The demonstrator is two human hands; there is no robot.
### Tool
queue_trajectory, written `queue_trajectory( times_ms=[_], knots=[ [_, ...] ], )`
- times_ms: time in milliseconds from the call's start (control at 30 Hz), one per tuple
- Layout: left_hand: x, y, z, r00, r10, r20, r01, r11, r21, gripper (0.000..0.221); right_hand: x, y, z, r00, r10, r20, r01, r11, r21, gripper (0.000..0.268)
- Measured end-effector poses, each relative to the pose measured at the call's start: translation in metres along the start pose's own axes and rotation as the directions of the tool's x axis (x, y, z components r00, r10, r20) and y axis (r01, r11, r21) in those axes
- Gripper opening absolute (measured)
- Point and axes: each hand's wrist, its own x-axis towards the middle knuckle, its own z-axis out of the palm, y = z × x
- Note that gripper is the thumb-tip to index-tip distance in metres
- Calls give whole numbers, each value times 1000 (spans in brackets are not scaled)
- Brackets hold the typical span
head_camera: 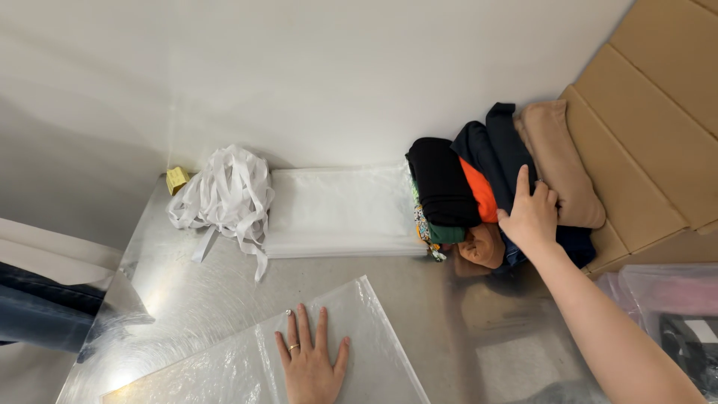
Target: Packing folded garments into clear plastic bags and sealing them at a packing station.
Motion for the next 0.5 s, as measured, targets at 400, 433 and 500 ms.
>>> queue_trajectory(
  times_ms=[400,433,500],
  knots=[
    [77,77,-110,686,-74,724,728,79,-681,69,-92,-50,-122,990,44,-132,56,745,665,92],
    [90,86,-141,687,-78,722,726,76,-683,69,-123,-60,-125,990,39,-135,61,744,665,92],
    [114,104,-202,580,119,806,812,-161,-561,95,-185,-80,-133,896,-278,-347,430,744,511,89]
  ],
)
